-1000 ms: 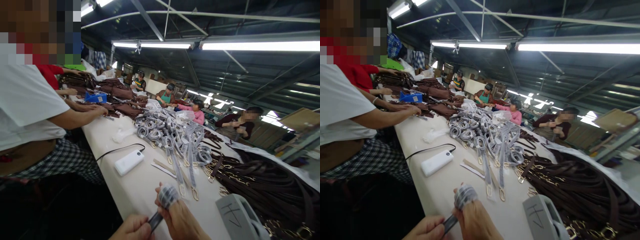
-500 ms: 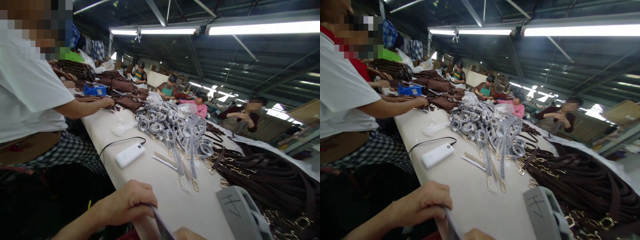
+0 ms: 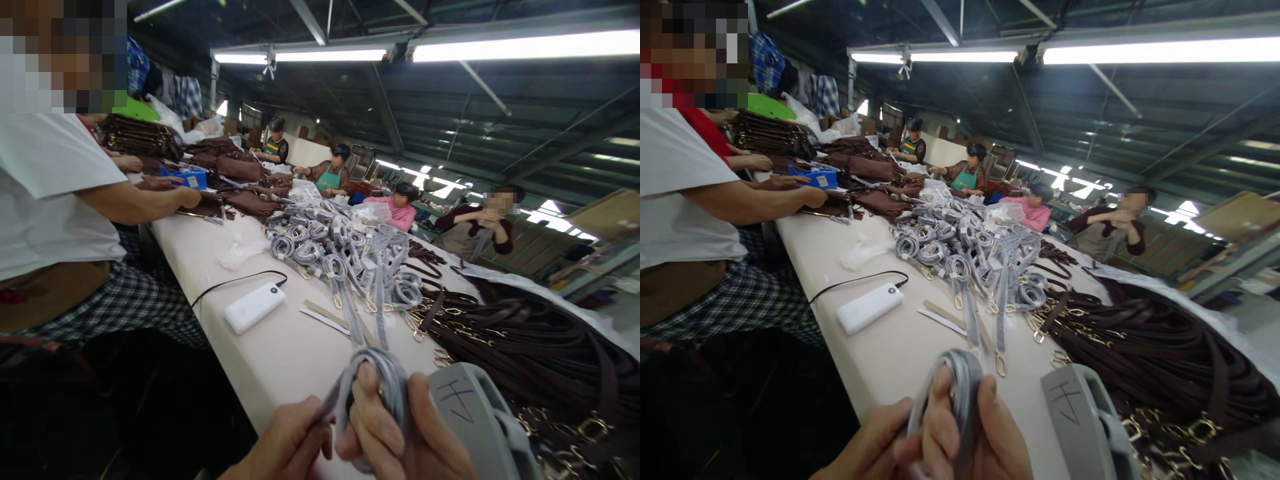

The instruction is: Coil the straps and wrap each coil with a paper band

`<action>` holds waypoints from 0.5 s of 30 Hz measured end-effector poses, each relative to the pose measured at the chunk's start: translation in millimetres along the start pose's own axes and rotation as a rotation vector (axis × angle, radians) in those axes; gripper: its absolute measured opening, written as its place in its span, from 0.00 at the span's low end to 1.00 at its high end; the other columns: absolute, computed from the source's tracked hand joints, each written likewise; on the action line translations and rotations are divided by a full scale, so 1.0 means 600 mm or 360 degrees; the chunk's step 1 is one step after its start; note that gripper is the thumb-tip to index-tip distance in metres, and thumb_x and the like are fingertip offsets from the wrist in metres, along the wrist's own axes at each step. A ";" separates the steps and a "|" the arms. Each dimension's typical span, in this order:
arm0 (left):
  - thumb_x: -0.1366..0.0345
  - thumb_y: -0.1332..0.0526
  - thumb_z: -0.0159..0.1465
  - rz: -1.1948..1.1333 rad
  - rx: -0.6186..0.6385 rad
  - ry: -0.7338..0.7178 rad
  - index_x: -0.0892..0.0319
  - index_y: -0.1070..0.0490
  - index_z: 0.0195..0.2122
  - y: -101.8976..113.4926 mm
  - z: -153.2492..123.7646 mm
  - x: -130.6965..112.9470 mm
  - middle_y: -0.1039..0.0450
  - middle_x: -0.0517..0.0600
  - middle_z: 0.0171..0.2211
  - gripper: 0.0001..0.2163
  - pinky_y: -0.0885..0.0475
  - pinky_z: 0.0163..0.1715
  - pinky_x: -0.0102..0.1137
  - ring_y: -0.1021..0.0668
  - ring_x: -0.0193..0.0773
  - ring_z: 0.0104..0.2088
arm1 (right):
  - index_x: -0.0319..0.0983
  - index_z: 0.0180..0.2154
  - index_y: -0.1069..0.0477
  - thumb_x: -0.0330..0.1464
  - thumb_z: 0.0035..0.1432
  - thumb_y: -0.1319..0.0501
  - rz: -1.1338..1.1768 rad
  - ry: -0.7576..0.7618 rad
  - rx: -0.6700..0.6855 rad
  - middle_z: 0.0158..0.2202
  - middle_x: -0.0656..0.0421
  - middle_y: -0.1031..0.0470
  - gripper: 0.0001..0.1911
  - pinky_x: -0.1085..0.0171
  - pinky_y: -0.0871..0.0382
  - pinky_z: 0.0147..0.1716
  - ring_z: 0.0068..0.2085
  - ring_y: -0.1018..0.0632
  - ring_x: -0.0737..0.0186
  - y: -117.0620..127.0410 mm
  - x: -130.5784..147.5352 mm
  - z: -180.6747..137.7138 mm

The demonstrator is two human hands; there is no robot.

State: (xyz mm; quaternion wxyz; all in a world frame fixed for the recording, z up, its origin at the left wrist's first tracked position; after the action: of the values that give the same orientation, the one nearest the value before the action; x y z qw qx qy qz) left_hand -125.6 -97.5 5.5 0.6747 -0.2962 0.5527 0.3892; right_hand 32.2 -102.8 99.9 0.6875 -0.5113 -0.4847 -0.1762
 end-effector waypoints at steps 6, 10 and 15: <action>0.36 0.48 0.62 -0.0277 0.0166 0.0220 0.61 0.33 0.31 0.001 -0.016 -0.001 0.40 0.44 0.22 0.28 0.45 0.21 0.24 0.39 0.29 0.22 | 0.45 0.53 0.32 0.44 0.68 0.46 -0.0864 0.0691 0.0066 0.34 0.61 0.28 0.17 0.46 0.40 0.61 0.37 0.22 0.61 0.017 -0.023 0.033; 0.47 0.39 0.60 -0.0469 0.0303 0.0470 0.60 0.32 0.28 0.017 -0.025 -0.023 0.42 0.43 0.22 0.19 0.47 0.20 0.24 0.41 0.29 0.22 | 0.44 0.54 0.33 0.35 0.68 0.46 -0.1895 0.0763 0.0209 0.41 0.54 0.24 0.15 0.48 0.30 0.52 0.43 0.23 0.52 0.057 -0.058 0.038; 0.67 0.38 0.51 -0.0730 0.0347 0.0851 0.62 0.27 0.29 0.030 -0.031 -0.046 0.35 0.44 0.23 0.06 0.44 0.21 0.22 0.37 0.28 0.22 | 0.43 0.47 0.27 0.38 0.65 0.41 -0.2111 0.0240 0.0353 0.43 0.54 0.23 0.11 0.55 0.25 0.45 0.44 0.23 0.53 0.081 -0.095 0.019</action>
State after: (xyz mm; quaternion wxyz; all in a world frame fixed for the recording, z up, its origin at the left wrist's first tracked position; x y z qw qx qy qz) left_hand -153.0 -108.8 28.8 0.6039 -0.4299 0.6669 0.0754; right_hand 35.4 -87.0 25.9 0.5140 -0.0184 -0.6619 -0.5453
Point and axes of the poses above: each hand's wrist, its own z-axis towards the middle knuckle, its own y-axis out of the back of the hand, x = y × z, the point moved 1 cm from there along z, towards the middle knuckle
